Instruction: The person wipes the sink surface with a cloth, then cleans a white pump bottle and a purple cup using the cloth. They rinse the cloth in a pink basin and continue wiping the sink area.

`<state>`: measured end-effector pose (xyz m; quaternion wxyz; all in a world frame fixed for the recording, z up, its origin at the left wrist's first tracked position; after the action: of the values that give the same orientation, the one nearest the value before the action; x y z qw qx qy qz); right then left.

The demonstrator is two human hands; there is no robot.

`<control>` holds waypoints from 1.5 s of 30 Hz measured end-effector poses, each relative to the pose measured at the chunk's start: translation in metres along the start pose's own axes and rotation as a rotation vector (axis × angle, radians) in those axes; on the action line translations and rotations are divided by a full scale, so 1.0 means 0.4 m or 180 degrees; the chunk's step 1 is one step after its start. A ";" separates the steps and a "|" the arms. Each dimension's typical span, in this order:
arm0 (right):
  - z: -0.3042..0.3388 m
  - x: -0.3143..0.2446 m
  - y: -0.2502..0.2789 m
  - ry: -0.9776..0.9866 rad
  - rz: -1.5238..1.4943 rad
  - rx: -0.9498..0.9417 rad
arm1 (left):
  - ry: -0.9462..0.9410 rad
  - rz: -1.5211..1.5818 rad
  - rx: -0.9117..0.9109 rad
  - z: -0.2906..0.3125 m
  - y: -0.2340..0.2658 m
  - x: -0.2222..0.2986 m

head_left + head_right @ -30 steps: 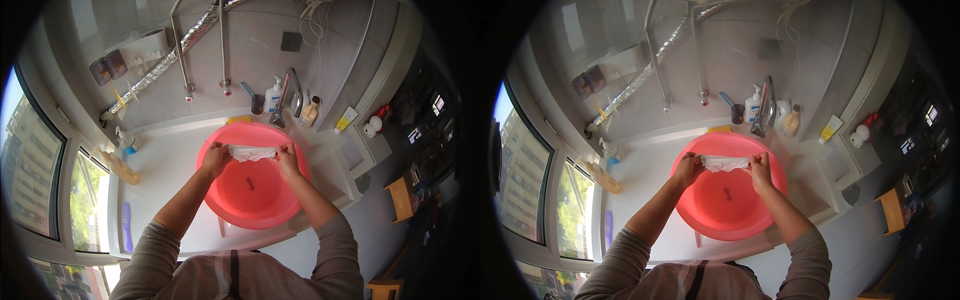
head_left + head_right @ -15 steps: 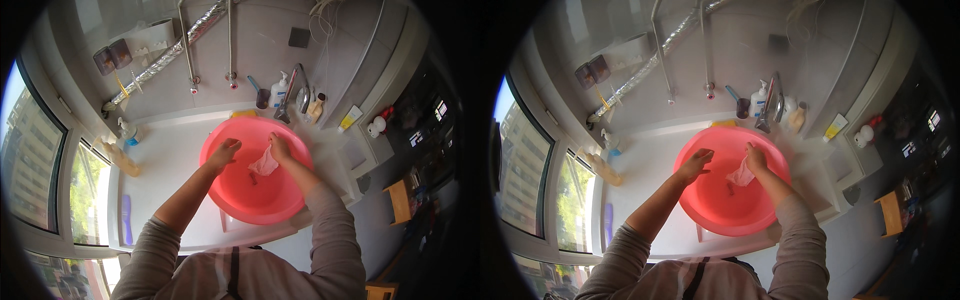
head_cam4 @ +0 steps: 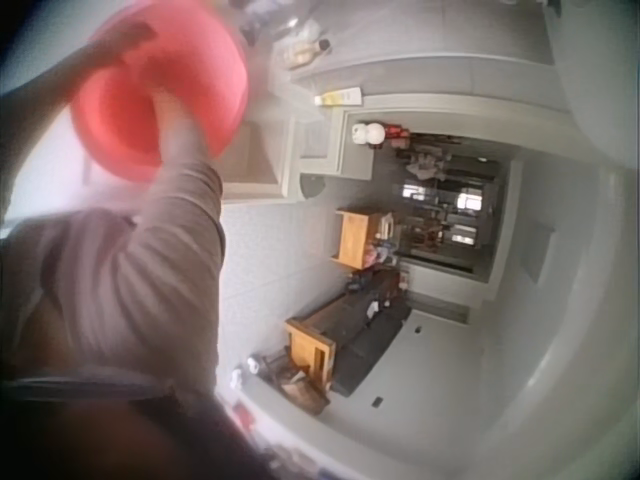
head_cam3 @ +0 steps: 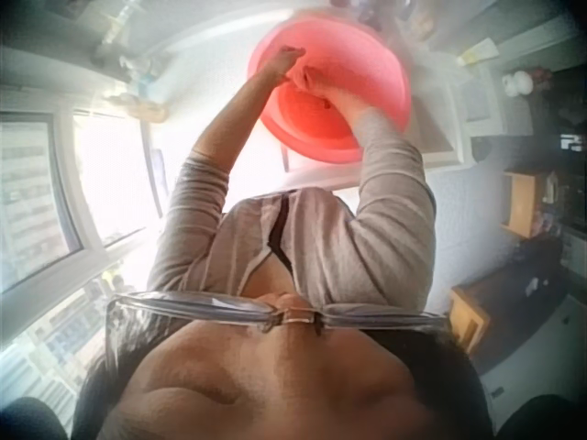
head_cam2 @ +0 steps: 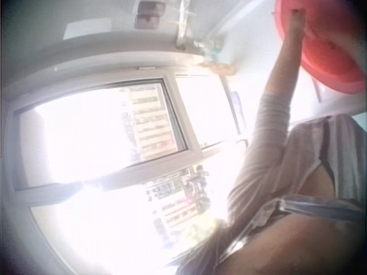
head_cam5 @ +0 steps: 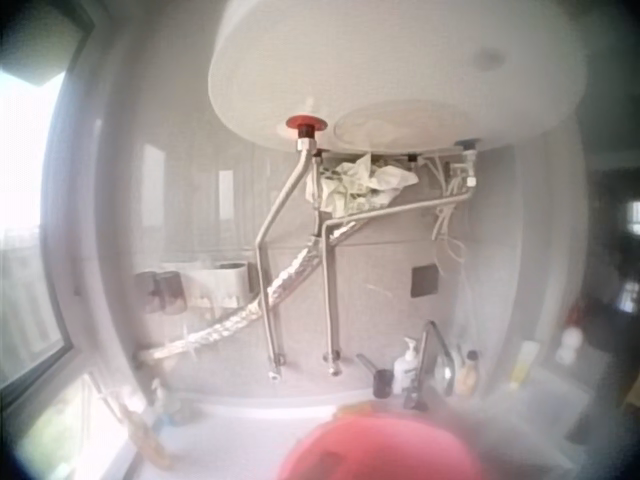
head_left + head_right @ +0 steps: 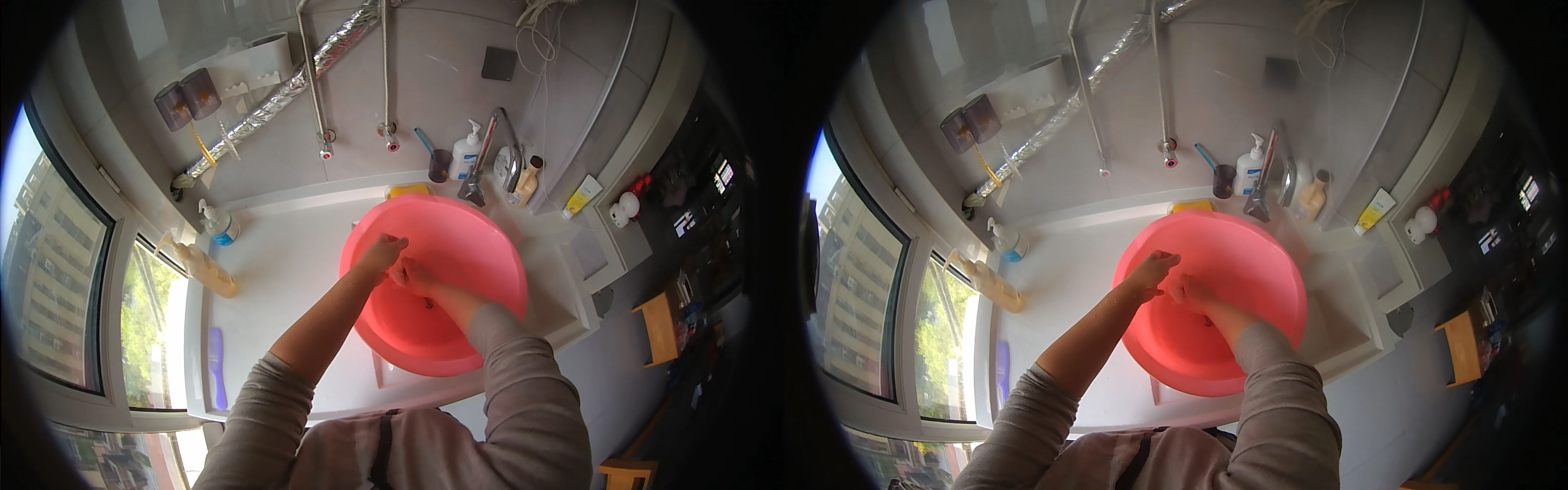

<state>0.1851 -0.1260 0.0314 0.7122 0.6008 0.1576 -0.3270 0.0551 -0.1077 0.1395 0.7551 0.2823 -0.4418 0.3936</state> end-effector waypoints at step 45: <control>0.088 -0.132 0.135 0.0129 -0.1124 0.1395 | 0.0191 0.1732 -0.0279 -0.232 -0.111 -0.220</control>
<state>0.1755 -0.1418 0.1128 0.4940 0.7101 0.1996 -0.4602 0.1074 -0.0895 0.0158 0.6459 0.1085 -0.4953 0.5707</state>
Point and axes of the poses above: each hand's wrist, its own z-axis away from the middle knuckle, its own y-axis out of the back of the hand, x = y × z, the point moved 8 cm from there along -z, towards the middle knuckle, and after that the axes turned 3 degrees about z, right-handed, at the moved point
